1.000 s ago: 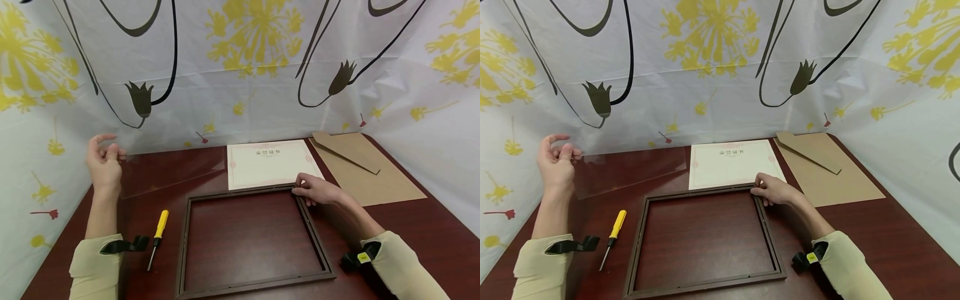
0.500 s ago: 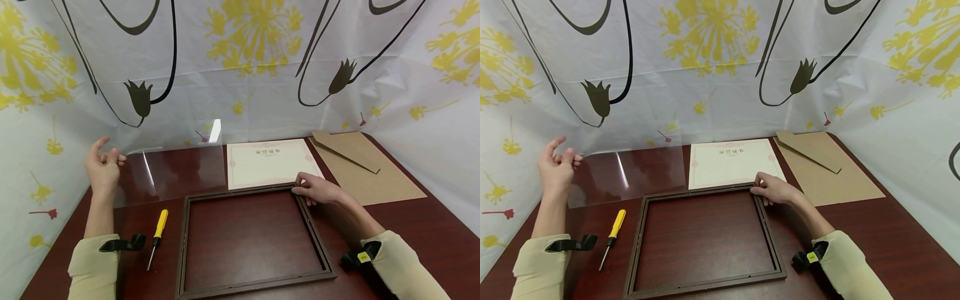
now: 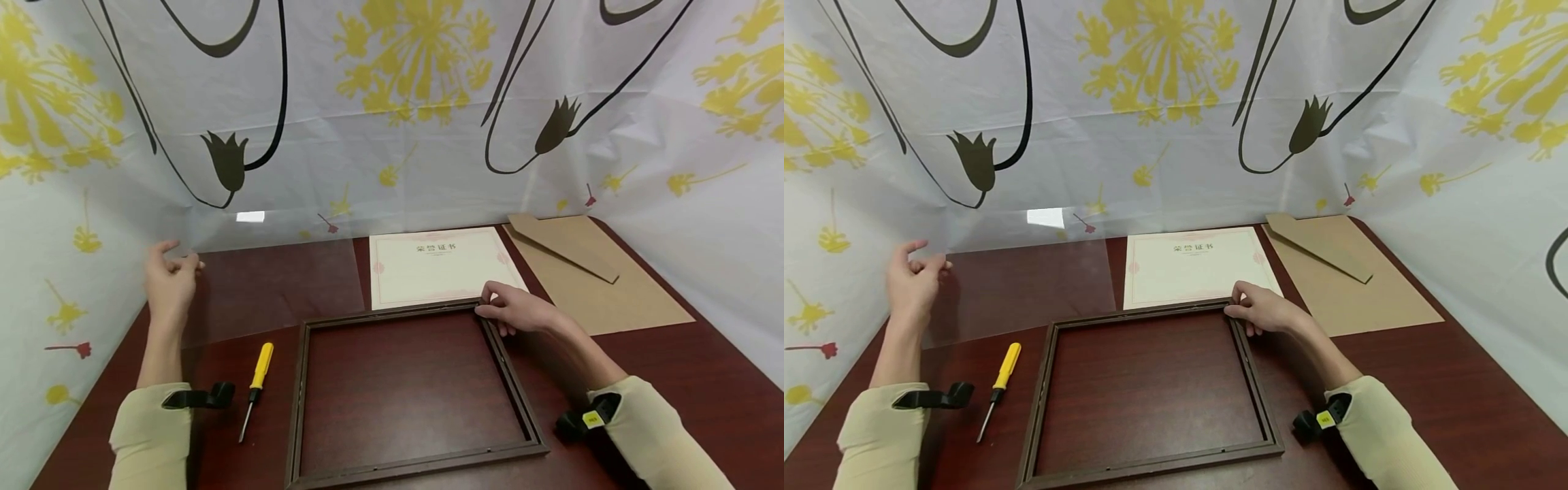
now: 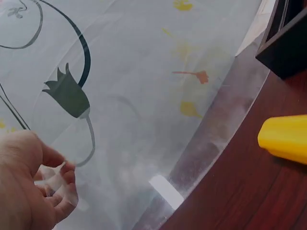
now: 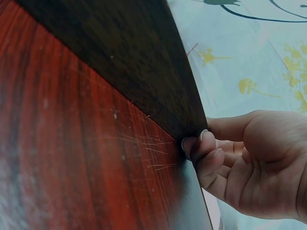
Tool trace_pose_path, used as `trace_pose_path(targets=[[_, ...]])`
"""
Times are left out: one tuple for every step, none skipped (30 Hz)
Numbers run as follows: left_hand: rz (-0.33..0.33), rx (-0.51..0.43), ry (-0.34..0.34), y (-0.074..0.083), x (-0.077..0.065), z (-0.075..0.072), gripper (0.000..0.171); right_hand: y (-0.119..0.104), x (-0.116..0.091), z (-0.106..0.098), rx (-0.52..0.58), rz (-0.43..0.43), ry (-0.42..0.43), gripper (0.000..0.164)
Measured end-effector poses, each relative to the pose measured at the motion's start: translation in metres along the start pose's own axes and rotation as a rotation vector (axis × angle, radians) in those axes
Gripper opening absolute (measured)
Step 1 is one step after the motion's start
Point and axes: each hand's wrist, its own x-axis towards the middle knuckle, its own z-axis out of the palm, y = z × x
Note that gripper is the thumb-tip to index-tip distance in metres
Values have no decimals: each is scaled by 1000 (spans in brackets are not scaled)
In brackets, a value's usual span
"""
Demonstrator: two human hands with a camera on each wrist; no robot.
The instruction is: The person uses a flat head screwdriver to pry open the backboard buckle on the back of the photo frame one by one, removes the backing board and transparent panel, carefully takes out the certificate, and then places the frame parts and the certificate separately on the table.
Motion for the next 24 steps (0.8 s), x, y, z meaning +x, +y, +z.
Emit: trace_pose_path(targets=[[7, 38, -11, -2, 1, 0, 54, 0, 0, 0, 4, -2, -1, 21], [17, 85, -26, -4, 2, 0, 59, 0, 0, 0, 7, -2, -2, 21], [22, 114, -40, -5, 3, 0, 62, 0, 0, 0, 10, -1, -2, 21], [29, 138, -59, -7, 4, -1, 65, 0, 0, 0, 10, 3, -2, 21], [37, 153, -90, -9, 5, -2, 68, -1, 0, 0, 10, 6, -2, 21], [47, 169, -114, -11, 6, -2, 69, -1, 0, 0, 11, 9, -2, 20], [59, 180, -137, -13, 7, -2, 70, -1, 0, 0, 14, 8, -2, 21], [72, 193, -164, -15, 7, -3, 71, -1, 0, 0, 17, 8, -3, 21], [85, 201, -190, -16, 7, -4, 71, -1, 0, 0, 15, 10, -3, 20], [96, 211, -218, -18, 8, -4, 72, -2, 0, 0, 16, 10, -3, 20], [105, 221, -240, -19, 8, -5, 73, -2, 0, 0, 16, 9, -4, 21], [110, 236, -251, -20, 8, -4, 74, -2, 0, 0, 16, 8, -4, 21], [108, 239, -269, -21, 8, -5, 75, -2, 0, 0, 18, 6, -4, 21], [103, 242, -287, -22, 8, -5, 77, -2, 0, 0, 16, 7, -4, 21], [94, 243, -304, -22, 8, -6, 78, -2, 0, 0, 13, 8, -2, 21], [78, 247, -318, -23, 9, -7, 81, -2, 0, 0, 11, 10, -1, 21], [58, 253, -328, -23, 9, -7, 83, -2, 0, 1, 10, 11, -1, 21], [35, 258, -334, -23, 9, -8, 86, -1, 0, 1, 9, 11, 0, 21], [12, 251, -340, -23, 9, -8, 90, -1, 0, 1, 8, 12, 0, 21], [-10, 245, -343, -22, 9, -8, 94, -1, 0, 1, 5, 15, 1, 20], [-32, 239, -343, -22, 8, -9, 98, -1, 0, 1, 2, 18, 3, 20], [-49, 234, -339, -22, 8, -8, 101, -1, 0, 1, 0, 20, 3, 20], [-60, 227, -335, -22, 7, -8, 104, -1, 0, 1, 0, 20, 3, 20], [-65, 215, -333, -22, 7, -8, 105, -1, 0, 1, -1, 19, 3, 20]])
